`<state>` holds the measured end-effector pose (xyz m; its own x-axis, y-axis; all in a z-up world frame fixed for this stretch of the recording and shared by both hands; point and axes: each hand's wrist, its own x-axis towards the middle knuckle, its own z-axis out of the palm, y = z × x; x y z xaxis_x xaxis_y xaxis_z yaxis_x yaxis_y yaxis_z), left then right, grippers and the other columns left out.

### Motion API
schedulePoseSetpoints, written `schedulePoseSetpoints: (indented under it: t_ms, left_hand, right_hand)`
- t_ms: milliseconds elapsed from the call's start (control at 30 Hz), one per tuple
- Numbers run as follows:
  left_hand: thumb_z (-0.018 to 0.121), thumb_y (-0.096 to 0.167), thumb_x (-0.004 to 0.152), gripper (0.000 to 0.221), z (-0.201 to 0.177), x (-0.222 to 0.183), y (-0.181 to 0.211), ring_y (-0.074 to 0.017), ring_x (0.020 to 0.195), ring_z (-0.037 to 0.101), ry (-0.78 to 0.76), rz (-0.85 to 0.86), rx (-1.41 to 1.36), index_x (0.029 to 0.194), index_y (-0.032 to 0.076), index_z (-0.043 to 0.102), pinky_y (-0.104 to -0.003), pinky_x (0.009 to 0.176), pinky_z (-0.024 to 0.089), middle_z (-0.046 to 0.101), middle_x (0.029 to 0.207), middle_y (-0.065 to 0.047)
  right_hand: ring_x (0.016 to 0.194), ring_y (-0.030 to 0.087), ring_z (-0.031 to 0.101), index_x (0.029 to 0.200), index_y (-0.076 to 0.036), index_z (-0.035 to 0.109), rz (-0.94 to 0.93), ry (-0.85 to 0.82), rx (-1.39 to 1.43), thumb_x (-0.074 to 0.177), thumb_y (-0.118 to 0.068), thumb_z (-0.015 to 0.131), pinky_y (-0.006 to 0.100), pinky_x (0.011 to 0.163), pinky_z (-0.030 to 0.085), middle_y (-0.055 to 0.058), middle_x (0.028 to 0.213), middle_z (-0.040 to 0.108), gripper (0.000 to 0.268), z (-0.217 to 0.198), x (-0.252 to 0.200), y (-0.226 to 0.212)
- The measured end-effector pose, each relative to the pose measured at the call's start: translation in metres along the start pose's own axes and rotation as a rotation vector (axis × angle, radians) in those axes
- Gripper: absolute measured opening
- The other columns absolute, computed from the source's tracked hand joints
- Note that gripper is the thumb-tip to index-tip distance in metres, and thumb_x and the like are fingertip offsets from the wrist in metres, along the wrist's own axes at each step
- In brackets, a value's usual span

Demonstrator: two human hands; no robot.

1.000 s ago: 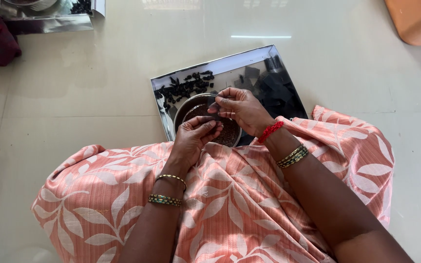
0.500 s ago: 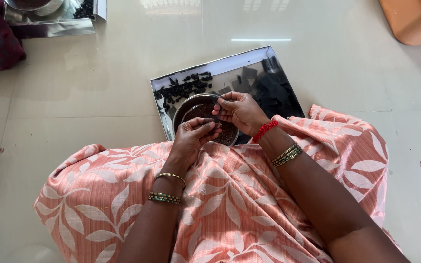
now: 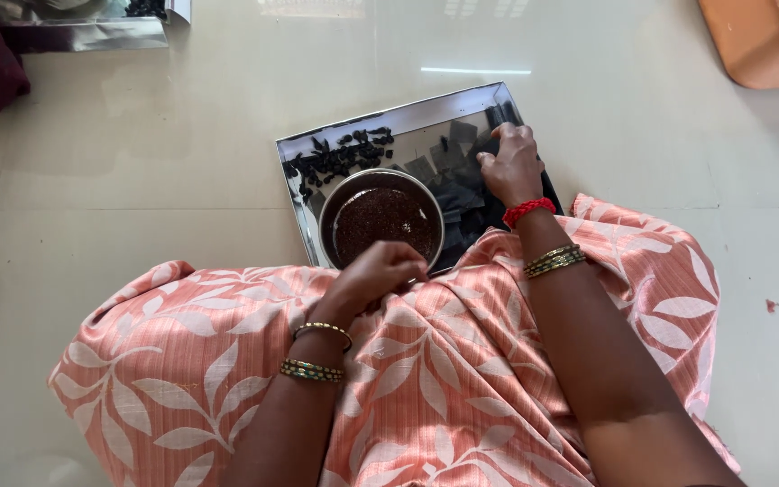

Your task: Sorting and inspecting small black seeds or pods, moving them from a bowl to a tray.

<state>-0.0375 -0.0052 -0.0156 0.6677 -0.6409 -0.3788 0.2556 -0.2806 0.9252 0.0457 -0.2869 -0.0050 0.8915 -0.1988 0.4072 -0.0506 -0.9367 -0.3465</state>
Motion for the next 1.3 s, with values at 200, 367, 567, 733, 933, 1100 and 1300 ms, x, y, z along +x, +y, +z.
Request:
schedulePoseSetpoints:
  t_ms: [200, 367, 567, 733, 933, 1100, 1300]
  left_hand:
    - [0.069, 0.025, 0.09, 0.026, 0.007, 0.003, 0.001, -0.0176, 0.071, 0.07, -0.148, 0.058, 0.314, 0.107, 0.006, 0.078, -0.036, 0.071, 0.057, 0.079, 0.084, -0.011]
    - [0.071, 0.026, 0.089, 0.027, 0.011, 0.003, 0.004, -0.0238, 0.077, 0.074, -0.089, 0.07, 0.37, 0.106, 0.006, 0.078, -0.039, 0.075, 0.057, 0.078, 0.088, -0.015]
    - [0.071, 0.026, 0.088, 0.028, 0.009, 0.002, 0.007, -0.0291, 0.086, 0.076, -0.044, 0.107, 0.399, 0.106, 0.006, 0.078, -0.041, 0.08, 0.058, 0.078, 0.095, -0.016]
    - [0.071, 0.027, 0.087, 0.029, 0.011, -0.004, 0.017, -0.0296, 0.089, 0.076, -0.026, 0.069, 0.369, 0.106, 0.006, 0.077, -0.042, 0.082, 0.057, 0.078, 0.097, -0.016]
    - [0.072, 0.028, 0.087, 0.029, 0.011, 0.0, 0.012, -0.0297, 0.09, 0.076, -0.064, 0.077, 0.409, 0.107, 0.007, 0.078, -0.042, 0.083, 0.057, 0.079, 0.099, -0.015]
    - [0.072, 0.028, 0.087, 0.029, 0.012, 0.003, 0.013, -0.0305, 0.087, 0.077, -0.063, 0.04, 0.44, 0.107, 0.007, 0.078, -0.042, 0.082, 0.058, 0.078, 0.097, -0.017]
    - [0.072, 0.026, 0.086, 0.028, 0.013, 0.004, 0.011, -0.031, 0.087, 0.077, -0.04, 0.055, 0.429, 0.105, 0.005, 0.078, -0.042, 0.082, 0.059, 0.078, 0.095, -0.018]
  right_hand:
    - [0.091, 0.033, 0.077, 0.095, -0.008, 0.082, 0.247, -0.722, 0.031, 0.079, -0.023, 0.082, 0.042, 0.086, 0.059, 0.019, 0.1, 0.078, 0.022, 0.011, -0.015, 0.006]
    - [0.095, 0.034, 0.075, 0.093, -0.001, 0.079, 0.226, -0.936, -0.105, 0.079, -0.031, 0.089, 0.045, 0.086, 0.06, 0.021, 0.099, 0.076, 0.035, 0.028, -0.028, 0.006]
    - [0.091, 0.038, 0.074, 0.096, -0.007, 0.082, 0.282, -0.483, -0.106, 0.085, -0.017, 0.077, 0.046, 0.083, 0.06, 0.022, 0.099, 0.075, 0.015, 0.021, -0.009, 0.042]
    - [0.085, 0.035, 0.074, 0.097, -0.001, 0.077, 0.275, -0.352, 0.072, 0.086, -0.028, 0.084, 0.043, 0.08, 0.059, 0.022, 0.092, 0.075, 0.031, 0.001, -0.001, 0.04]
    - [0.085, 0.032, 0.075, 0.097, -0.002, 0.08, 0.259, -0.273, 0.115, 0.088, -0.024, 0.075, 0.041, 0.081, 0.059, 0.019, 0.095, 0.077, 0.024, -0.013, -0.01, 0.011]
    - [0.083, 0.029, 0.076, 0.094, -0.002, 0.08, 0.22, -0.891, -0.001, 0.078, -0.032, 0.085, 0.041, 0.077, 0.06, 0.019, 0.093, 0.078, 0.034, 0.025, -0.031, 0.008]
    - [0.076, 0.025, 0.076, 0.088, 0.007, 0.078, 0.323, -0.996, -0.082, 0.075, -0.028, 0.091, 0.04, 0.07, 0.061, 0.02, 0.088, 0.08, 0.039, 0.051, -0.042, 0.004]
